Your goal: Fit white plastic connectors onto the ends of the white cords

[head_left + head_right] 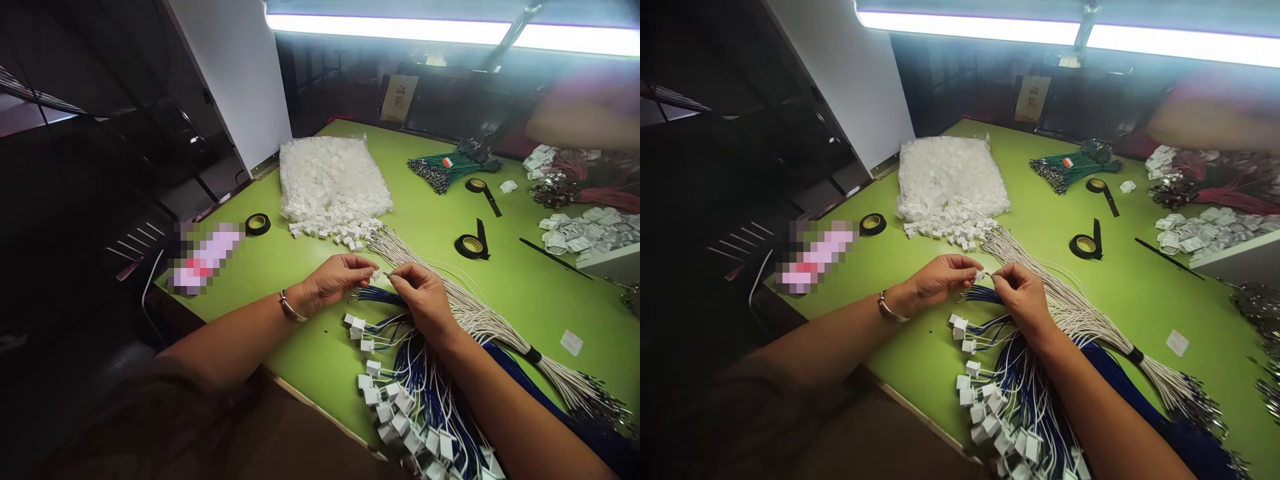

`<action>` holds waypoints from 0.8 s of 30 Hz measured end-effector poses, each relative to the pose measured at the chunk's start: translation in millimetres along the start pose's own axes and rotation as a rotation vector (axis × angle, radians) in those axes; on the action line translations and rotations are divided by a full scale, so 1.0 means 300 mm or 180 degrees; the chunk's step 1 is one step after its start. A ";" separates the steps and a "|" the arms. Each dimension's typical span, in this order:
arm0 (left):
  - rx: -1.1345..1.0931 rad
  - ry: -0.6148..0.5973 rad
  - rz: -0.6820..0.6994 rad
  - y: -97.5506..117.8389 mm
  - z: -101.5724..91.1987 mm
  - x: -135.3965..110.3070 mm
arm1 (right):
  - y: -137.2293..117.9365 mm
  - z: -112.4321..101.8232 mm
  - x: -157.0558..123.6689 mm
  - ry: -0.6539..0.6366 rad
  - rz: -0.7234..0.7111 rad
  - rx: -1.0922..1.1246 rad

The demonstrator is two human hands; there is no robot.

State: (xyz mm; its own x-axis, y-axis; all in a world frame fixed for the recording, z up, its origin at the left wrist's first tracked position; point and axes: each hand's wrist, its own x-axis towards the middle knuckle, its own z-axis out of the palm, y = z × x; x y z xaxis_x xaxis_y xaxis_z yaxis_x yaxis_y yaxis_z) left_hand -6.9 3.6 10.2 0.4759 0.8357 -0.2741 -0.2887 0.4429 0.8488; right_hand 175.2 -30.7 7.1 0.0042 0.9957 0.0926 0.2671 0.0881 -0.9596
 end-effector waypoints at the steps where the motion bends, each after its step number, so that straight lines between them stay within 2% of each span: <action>1: -0.0135 -0.0023 -0.0096 -0.008 0.003 0.001 | -0.009 0.004 -0.005 0.0095 -0.0093 -0.0191; 5: -0.0406 0.0011 -0.0221 -0.022 0.001 0.010 | -0.025 0.022 -0.017 0.0303 -0.0430 -0.0727; 13: -0.0350 -0.0033 -0.0401 -0.029 0.002 0.009 | 0.004 0.034 -0.026 0.0293 -0.0988 -0.1292; 18: 0.0169 -0.0022 -0.0049 -0.037 0.000 0.013 | 0.012 0.028 -0.026 0.0269 -0.1264 -0.1827; 24: 0.0654 0.0013 0.0224 -0.049 0.005 0.018 | 0.016 0.032 -0.025 0.0156 -0.1352 -0.1845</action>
State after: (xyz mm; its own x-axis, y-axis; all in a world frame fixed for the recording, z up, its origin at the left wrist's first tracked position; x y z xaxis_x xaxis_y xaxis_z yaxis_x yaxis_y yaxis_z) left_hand 1.1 1.1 -3.0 0.4570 0.8637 -0.2125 -0.1455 0.3083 0.9401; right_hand 167.4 -37.5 -0.6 -0.1740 0.8752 0.4515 0.7237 0.4245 -0.5441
